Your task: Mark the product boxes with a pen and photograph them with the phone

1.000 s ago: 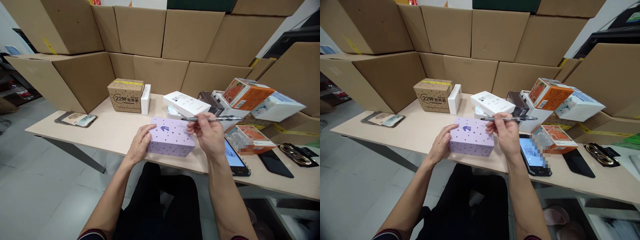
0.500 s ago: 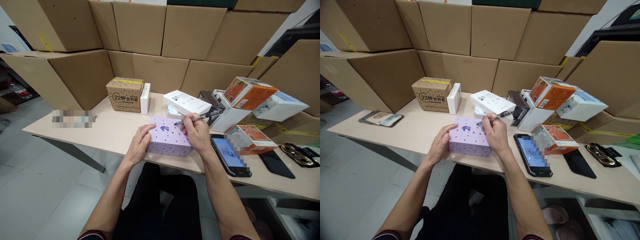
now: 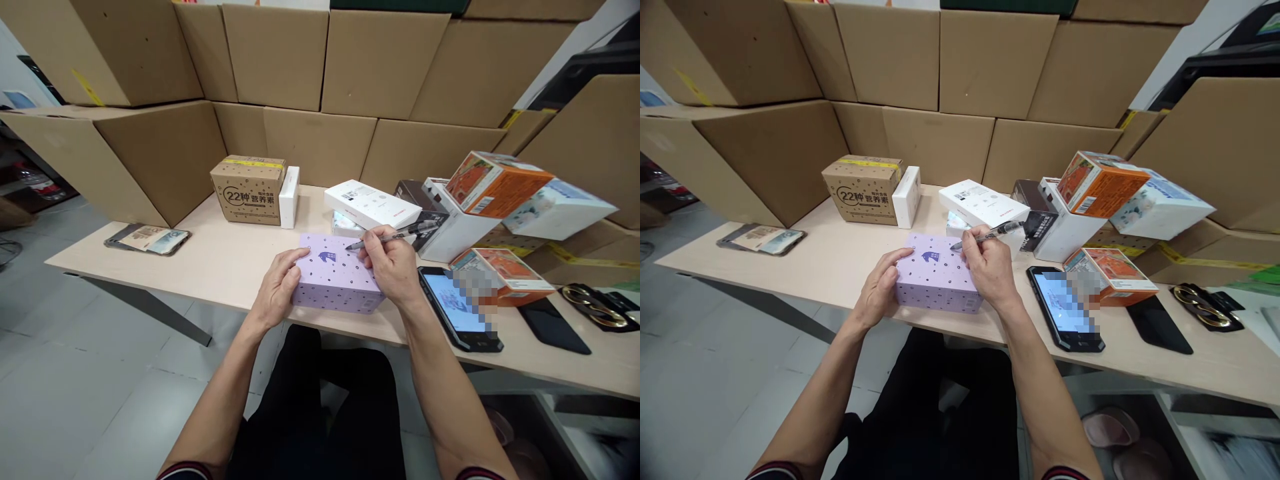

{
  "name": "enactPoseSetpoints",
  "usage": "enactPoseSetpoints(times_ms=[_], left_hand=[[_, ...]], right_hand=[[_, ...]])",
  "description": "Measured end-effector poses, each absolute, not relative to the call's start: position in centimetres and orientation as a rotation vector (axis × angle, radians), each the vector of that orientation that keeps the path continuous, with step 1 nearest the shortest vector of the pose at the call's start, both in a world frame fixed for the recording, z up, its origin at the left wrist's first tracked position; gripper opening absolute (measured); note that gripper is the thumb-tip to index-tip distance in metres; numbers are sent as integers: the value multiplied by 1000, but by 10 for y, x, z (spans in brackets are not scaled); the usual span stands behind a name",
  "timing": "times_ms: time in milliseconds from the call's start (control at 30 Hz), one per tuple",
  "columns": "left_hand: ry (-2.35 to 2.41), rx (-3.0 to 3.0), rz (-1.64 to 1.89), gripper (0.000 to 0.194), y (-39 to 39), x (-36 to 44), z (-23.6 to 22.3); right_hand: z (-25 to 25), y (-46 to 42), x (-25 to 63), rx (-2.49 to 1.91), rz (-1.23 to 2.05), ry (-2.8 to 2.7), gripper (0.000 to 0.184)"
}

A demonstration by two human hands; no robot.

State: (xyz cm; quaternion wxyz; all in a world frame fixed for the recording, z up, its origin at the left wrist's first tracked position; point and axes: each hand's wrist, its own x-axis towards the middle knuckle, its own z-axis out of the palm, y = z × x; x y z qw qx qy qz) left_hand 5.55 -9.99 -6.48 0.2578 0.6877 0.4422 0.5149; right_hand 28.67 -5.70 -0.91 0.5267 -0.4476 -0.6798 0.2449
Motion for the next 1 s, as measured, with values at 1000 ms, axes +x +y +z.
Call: enactPoseSetpoints(times_ms=[1000], left_hand=[[1204, 1854, 1420, 48, -99, 57, -65]], right_hand=[[-67, -96, 347, -1662, -353, -2399, 47]])
